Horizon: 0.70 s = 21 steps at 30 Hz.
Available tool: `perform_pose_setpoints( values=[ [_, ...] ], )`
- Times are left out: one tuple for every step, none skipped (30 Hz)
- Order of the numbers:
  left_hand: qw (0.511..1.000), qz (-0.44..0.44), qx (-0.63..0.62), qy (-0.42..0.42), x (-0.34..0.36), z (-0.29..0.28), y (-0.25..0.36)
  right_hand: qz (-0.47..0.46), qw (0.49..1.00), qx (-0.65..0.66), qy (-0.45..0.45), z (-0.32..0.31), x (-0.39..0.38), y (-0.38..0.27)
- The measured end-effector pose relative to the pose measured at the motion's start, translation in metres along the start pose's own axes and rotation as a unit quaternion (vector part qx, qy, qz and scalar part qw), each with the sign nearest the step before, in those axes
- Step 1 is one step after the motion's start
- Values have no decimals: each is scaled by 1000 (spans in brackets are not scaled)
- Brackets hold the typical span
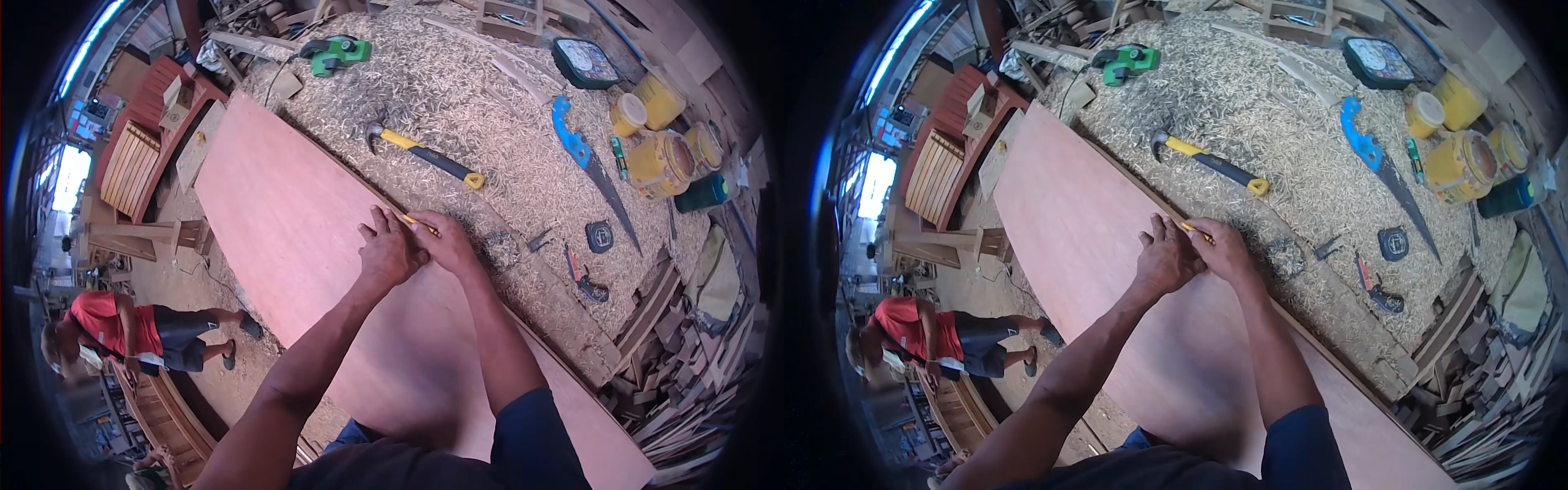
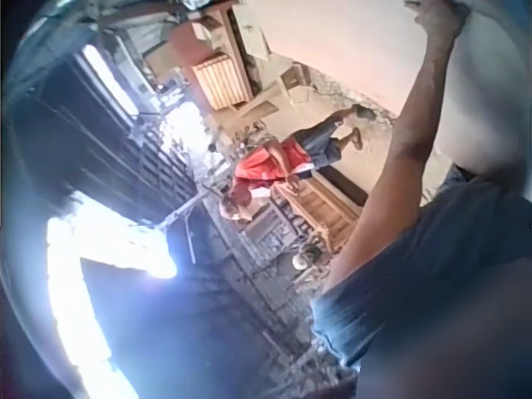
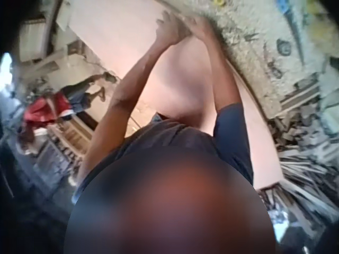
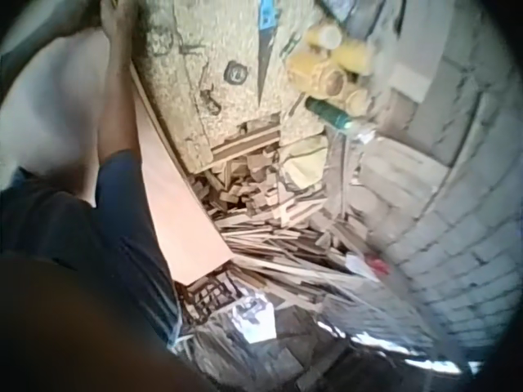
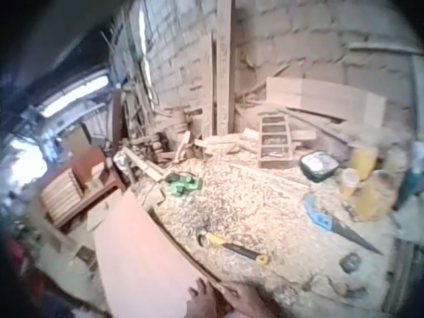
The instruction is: Smoothing a wooden beam with an electric planer and nailing a wooden panel into place.
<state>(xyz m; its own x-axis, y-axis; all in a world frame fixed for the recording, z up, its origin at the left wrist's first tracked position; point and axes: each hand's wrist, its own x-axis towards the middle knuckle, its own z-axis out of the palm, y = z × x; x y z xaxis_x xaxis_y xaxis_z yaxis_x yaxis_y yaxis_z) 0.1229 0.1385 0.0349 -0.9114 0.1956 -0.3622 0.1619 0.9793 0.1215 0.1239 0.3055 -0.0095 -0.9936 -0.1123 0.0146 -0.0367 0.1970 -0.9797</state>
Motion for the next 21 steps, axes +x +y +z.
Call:
perform_pose_setpoints(
  values=[
    [1000, -5, 6, -7, 2, 1, 0, -12, 1000, 0, -5, -2, 2, 0],
    [1000, -11, 10, -12, 3, 1, 1, -9, 1000, -5, -12, -4, 2, -1],
    [1000, -16, 5, -18, 4, 1, 2, -7, 1000, -12, -22, -7, 2, -2],
    [1000, -26, 8, -14, 4, 1, 3, -12, 1000, -17, -22, -9, 1, -3],
    [999, -13, 30, -18, 4, -1, 4, -7, 999, -16, -36, -10, 0, -5],
    [998, 0, 52, -22, 4, -3, 4, -7, 999, -9, -37, -11, -1, -6],
    [997, 12, 76, -28, 4, -5, 5, -7, 999, -1, -37, -12, -2, -6],
    [997, 9, 74, -24, 4, -8, 6, -12, 999, 13, -38, -12, -2, -6],
    [997, 8, 71, -38, 4, -10, 8, -10, 999, 7, -41, -12, -2, -6],
    [996, 7, 68, -53, 4, -12, 9, -17, 999, -2, -42, -13, -1, -6],
    [996, 6, 66, -68, 3, -14, 9, -24, 999, -10, -41, -13, 1, -5],
    [995, 0, 67, -68, 3, -16, 9, -21, 999, -20, -43, -13, 3, -5],
    [996, -3, 62, -68, 4, -16, 9, -31, 998, -14, -43, -15, 5, -5],
    [996, -6, 56, -69, 5, -15, 8, -28, 998, -24, -57, -17, 8, -6],
    [996, -5, 51, -71, 6, -14, 8, -25, 997, -34, -71, -20, 10, -7],
    [996, -8, 47, -74, 8, -12, 8, -11, 995, -49, -82, -24, 11, -9],
    [996, -16, 45, -71, 10, -10, 6, -16, 995, -47, -85, -29, 9, -11],
    [996, -24, 42, -68, 12, -8, 5, -27, 991, -86, -97, -36, 6, -13],
    [997, -30, 36, -67, 14, -5, 4, -37, 985, -127, -110, -43, 1, -16],
    [997, -28, 32, -70, 15, -3, 3, -35, 976, -176, -123, -52, -7, -20],
    [997, -36, 26, -62, 15, -3, 2, -41, 976, -173, -124, -63, -19, -23]
  ],
)
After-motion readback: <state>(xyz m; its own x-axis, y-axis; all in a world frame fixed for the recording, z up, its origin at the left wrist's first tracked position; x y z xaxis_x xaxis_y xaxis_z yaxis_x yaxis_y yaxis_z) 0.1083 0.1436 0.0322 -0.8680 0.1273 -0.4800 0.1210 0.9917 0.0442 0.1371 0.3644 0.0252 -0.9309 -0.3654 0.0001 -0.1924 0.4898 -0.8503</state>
